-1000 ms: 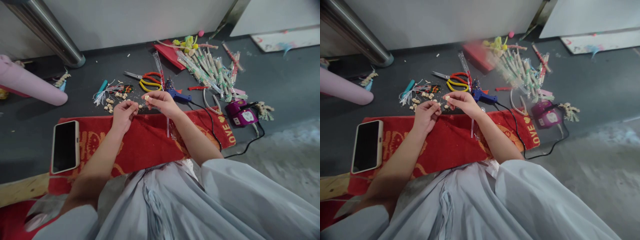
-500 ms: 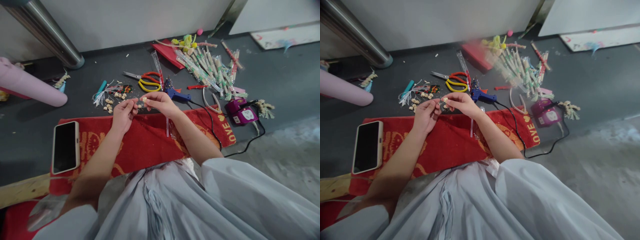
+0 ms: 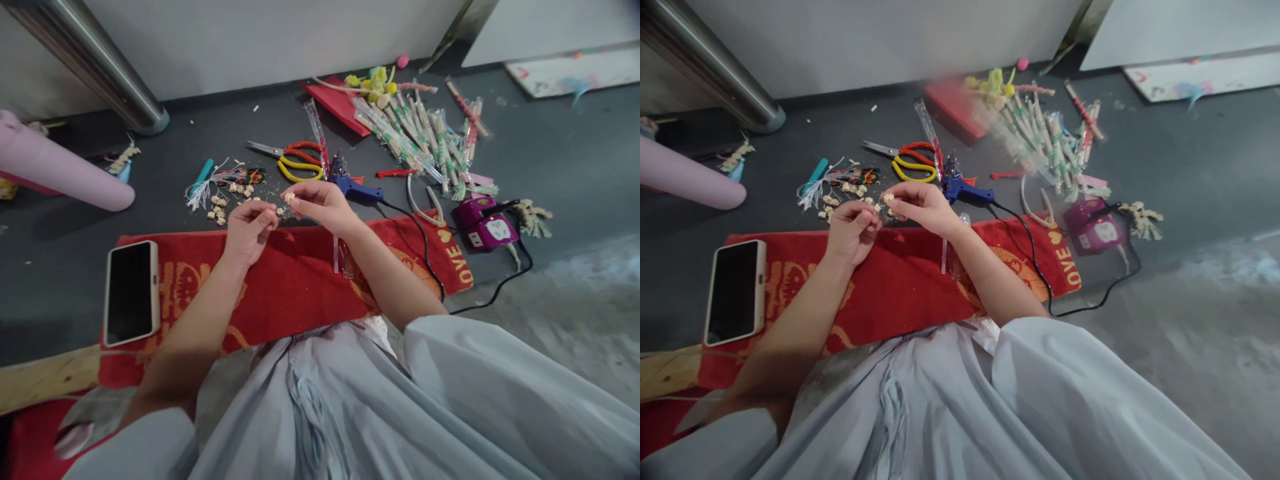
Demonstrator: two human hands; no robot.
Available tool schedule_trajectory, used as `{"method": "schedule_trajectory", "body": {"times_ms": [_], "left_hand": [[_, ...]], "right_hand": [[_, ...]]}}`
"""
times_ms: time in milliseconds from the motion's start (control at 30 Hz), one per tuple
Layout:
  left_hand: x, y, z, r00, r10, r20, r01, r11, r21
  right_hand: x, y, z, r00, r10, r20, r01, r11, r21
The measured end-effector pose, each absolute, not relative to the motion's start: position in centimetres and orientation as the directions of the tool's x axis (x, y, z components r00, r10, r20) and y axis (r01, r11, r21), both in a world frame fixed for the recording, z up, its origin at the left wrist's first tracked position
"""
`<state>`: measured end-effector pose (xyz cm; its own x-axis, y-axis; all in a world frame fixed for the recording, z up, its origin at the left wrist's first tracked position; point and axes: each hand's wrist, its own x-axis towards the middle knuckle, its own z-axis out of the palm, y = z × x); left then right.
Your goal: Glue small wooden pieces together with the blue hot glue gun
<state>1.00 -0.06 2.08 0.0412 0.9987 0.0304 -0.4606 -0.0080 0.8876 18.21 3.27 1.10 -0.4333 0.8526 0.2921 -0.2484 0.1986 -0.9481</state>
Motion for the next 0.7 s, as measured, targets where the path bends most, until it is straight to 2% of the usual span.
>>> {"method": "schedule_trajectory", "body": {"times_ms": [200, 300, 400, 500, 567, 633, 700], "left_hand": [[1.0, -0.4, 2.4, 0.085, 0.996, 0.036, -0.417, 0.003, 0.909], [1.1, -0.6, 2.6, 0.113, 0.993, 0.038, -0.399, 0.010, 0.917], [1.1, -0.6, 2.8, 0.146, 0.988, 0.042, -0.398, 0.020, 0.917], [1.2, -0.6, 2.8, 0.152, 0.988, 0.041, -0.425, 0.028, 0.905], [1.2, -0.6, 2.8, 0.151, 0.988, 0.045, -0.445, 0.027, 0.895], [1.2, -0.6, 2.8, 0.152, 0.987, 0.048, -0.456, 0.027, 0.890], [1.2, -0.6, 2.8, 0.158, 0.986, 0.051, -0.454, 0.027, 0.891]], "right_hand": [[18.2, 2.4, 1.8, -0.428, 0.809, 0.402, -0.086, 0.406, -0.910], [18.4, 2.2, 2.0, -0.453, 0.773, 0.443, 0.103, 0.539, -0.836], [18.6, 2.1, 2.1, -0.517, 0.742, 0.427, 0.354, 0.640, -0.682], [18.8, 2.2, 2.0, -0.546, 0.782, 0.300, 0.599, 0.615, -0.514], [19.0, 2.3, 1.9, -0.532, 0.817, 0.221, 0.693, 0.570, -0.441], [19.1, 2.4, 1.9, -0.530, 0.825, 0.196, 0.715, 0.560, -0.420], [19.2, 2.3, 2.0, -0.531, 0.810, 0.250, 0.676, 0.582, -0.452]]}}
